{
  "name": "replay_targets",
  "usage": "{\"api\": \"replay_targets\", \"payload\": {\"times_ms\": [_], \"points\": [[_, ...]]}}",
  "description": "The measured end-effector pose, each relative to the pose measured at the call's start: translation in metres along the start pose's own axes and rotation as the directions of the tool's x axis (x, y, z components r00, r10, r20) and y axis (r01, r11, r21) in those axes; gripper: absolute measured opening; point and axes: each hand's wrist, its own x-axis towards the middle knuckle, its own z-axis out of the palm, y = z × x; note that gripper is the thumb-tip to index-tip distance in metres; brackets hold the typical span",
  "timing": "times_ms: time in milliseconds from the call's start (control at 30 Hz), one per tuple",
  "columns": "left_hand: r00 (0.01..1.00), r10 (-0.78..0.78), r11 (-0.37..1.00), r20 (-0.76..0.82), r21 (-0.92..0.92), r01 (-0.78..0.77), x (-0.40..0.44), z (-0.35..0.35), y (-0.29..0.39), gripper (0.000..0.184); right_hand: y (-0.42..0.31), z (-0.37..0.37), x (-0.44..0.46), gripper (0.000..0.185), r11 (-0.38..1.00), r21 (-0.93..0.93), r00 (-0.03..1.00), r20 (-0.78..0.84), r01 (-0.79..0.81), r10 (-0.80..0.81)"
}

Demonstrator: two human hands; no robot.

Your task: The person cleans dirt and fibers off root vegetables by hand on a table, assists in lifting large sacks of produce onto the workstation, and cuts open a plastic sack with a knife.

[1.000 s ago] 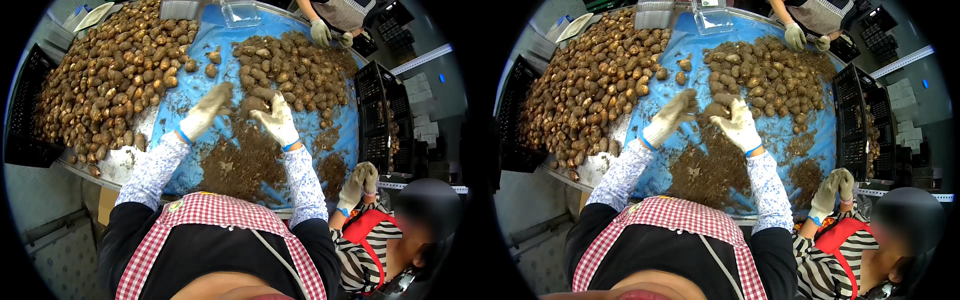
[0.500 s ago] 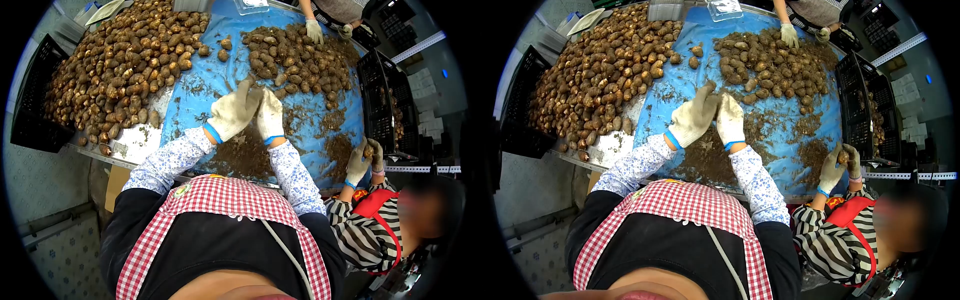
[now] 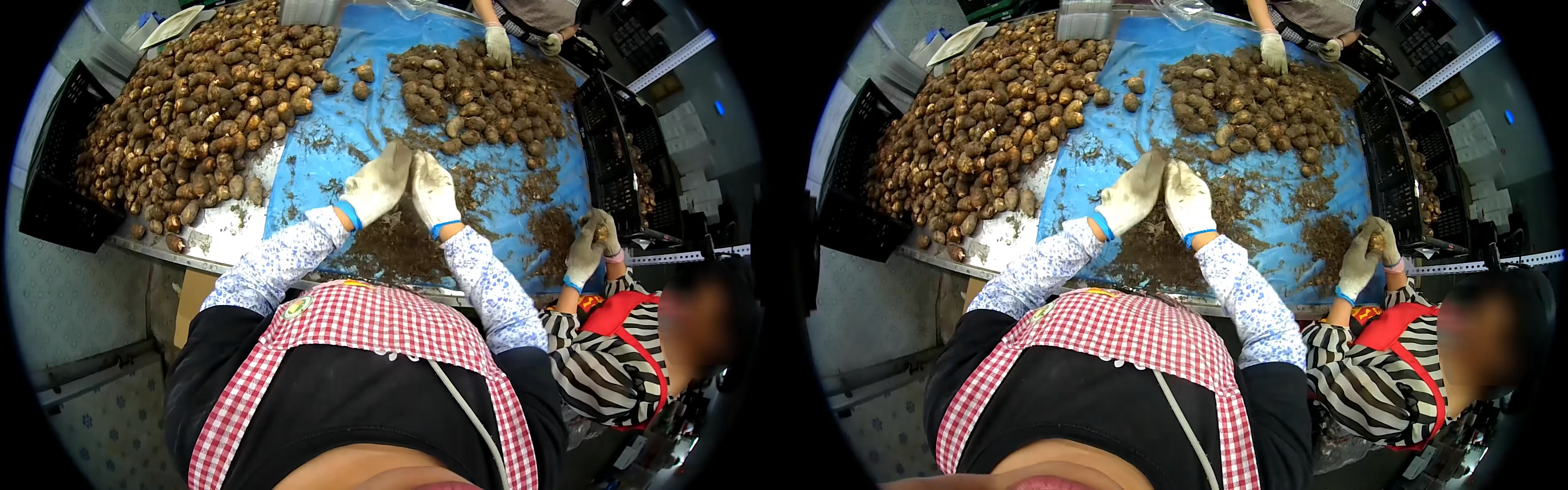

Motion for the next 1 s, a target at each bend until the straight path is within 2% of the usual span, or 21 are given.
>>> {"api": "replay_targets", "payload": {"times_ms": [33, 67, 100, 133, 167, 233, 267, 300, 333, 367, 433, 500, 533, 600, 633, 667, 733, 767, 867, 900, 1000], "points": [[0.980, 0.183, 0.979, -0.080, 0.112, -0.173, -0.003, 0.001, 0.001, 0.048, -0.009, -0.002, -0.002, 0.032, 0.998, 0.062, 0.997, -0.070, -0.031, 0.035], [0.986, 0.149, 0.987, -0.081, 0.066, -0.143, -0.005, 0.000, 0.001, 0.047, -0.009, -0.008, -0.001, 0.038, 0.996, -0.023, 0.996, 0.010, 0.088, -0.088], [0.991, 0.113, 0.994, -0.077, 0.023, -0.111, -0.010, -0.008, 0.013, 0.045, -0.018, -0.012, -0.003, 0.036, 0.955, 0.251, 0.987, 0.068, -0.156, 0.143], [0.994, 0.080, 0.997, -0.076, -0.018, -0.081, -0.012, -0.015, 0.023, 0.044, -0.030, -0.018, -0.003, 0.033, 0.786, 0.485, 0.923, 0.183, -0.383, 0.337], [0.997, -0.067, 0.964, -0.025, -0.261, 0.059, -0.014, -0.020, 0.029, 0.043, -0.038, -0.021, -0.004, 0.029, 0.818, 0.449, 0.933, 0.162, -0.360, 0.322], [0.940, -0.296, 0.676, 0.172, -0.657, 0.333, -0.016, -0.026, 0.036, 0.042, -0.059, -0.029, -0.005, 0.020, 0.874, 0.371, 0.949, 0.119, -0.314, 0.291], [0.913, -0.218, 0.456, 0.345, -0.791, 0.408, -0.019, -0.030, 0.032, 0.043, -0.073, -0.039, -0.005, 0.021, 0.972, 0.114, 0.978, 0.068, -0.204, 0.197], [0.885, -0.147, 0.315, 0.441, -0.828, 0.465, -0.019, -0.030, 0.016, 0.043, -0.091, -0.048, -0.005, 0.021, 0.984, -0.156, 0.994, 0.050, -0.084, 0.093], [0.853, -0.063, 0.167, 0.518, -0.837, 0.521, -0.016, -0.025, -0.009, 0.044, -0.099, -0.056, -0.005, 0.023, 0.967, -0.233, 0.991, 0.111, 0.102, -0.078], [0.817, 0.037, 0.022, 0.575, -0.818, 0.575, -0.014, -0.023, -0.022, 0.044, -0.094, -0.055, -0.007, 0.024, 0.973, -0.184, 0.987, 0.101, 0.142, -0.125], [0.866, -0.070, 0.176, 0.496, -0.848, 0.500, -0.022, -0.029, -0.002, 0.043, -0.085, -0.051, -0.011, 0.026, 0.972, -0.088, 0.975, 0.069, 0.217, -0.212], [0.897, -0.129, 0.309, 0.422, -0.843, 0.441, -0.032, -0.032, 0.024, 0.042, -0.089, -0.059, -0.013, 0.027, 0.987, 0.033, 0.985, 0.068, 0.157, -0.158], [0.891, -0.034, 0.274, 0.453, -0.853, 0.445, -0.029, -0.027, 0.007, 0.040, -0.090, -0.061, -0.014, 0.025, 0.987, 0.041, 0.987, 0.049, 0.154, -0.156], [0.901, -0.274, 0.211, 0.336, -0.893, 0.397, -0.027, -0.012, 0.014, 0.041, -0.091, -0.062, -0.018, 0.019, 0.982, 0.079, 0.985, -0.036, 0.171, -0.169], [0.880, -0.389, 0.188, 0.273, -0.911, 0.366, -0.026, -0.007, 0.018, 0.041, -0.090, -0.060, -0.021, 0.019, 0.982, -0.019, 0.977, -0.099, 0.188, -0.189], [0.916, -0.318, 0.222, 0.244, -0.920, 0.322, -0.027, -0.004, 0.015, 0.039, -0.088, -0.056, -0.024, 0.018, 0.973, -0.118, 0.964, -0.160, 0.197, -0.215], [0.894, -0.407, 0.208, 0.189, -0.933, 0.293, -0.026, -0.001, 0.029, 0.038, -0.093, -0.049, -0.031, 0.015, 0.961, -0.214, 0.933, -0.275, 0.175, -0.232], [0.878, -0.451, 0.202, 0.161, -0.940, 0.276, -0.026, -0.002, 0.035, 0.037, -0.095, -0.052, -0.033, 0.015, 0.980, -0.132, 0.956, -0.237, 0.147, -0.175], [0.921, -0.354, 0.288, 0.162, -0.918, 0.272, -0.030, 0.001, 0.029, 0.037, -0.088, -0.062, -0.035, 0.016, 0.998, 0.050, 0.995, -0.100, 0.033, -0.028], [0.932, -0.327, 0.312, 0.153, -0.914, 0.260, -0.031, 0.002, 0.026, 0.038, -0.082, -0.060, -0.038, 0.012, 0.958, 0.274, 0.995, -0.021, -0.089, 0.098], [0.960, -0.267, 0.369, 0.087, -0.911, 0.186, -0.030, 0.008, 0.021, 0.040, -0.074, -0.059, -0.041, 0.013, 0.933, 0.326, 0.988, 0.044, -0.153, 0.147]]}}
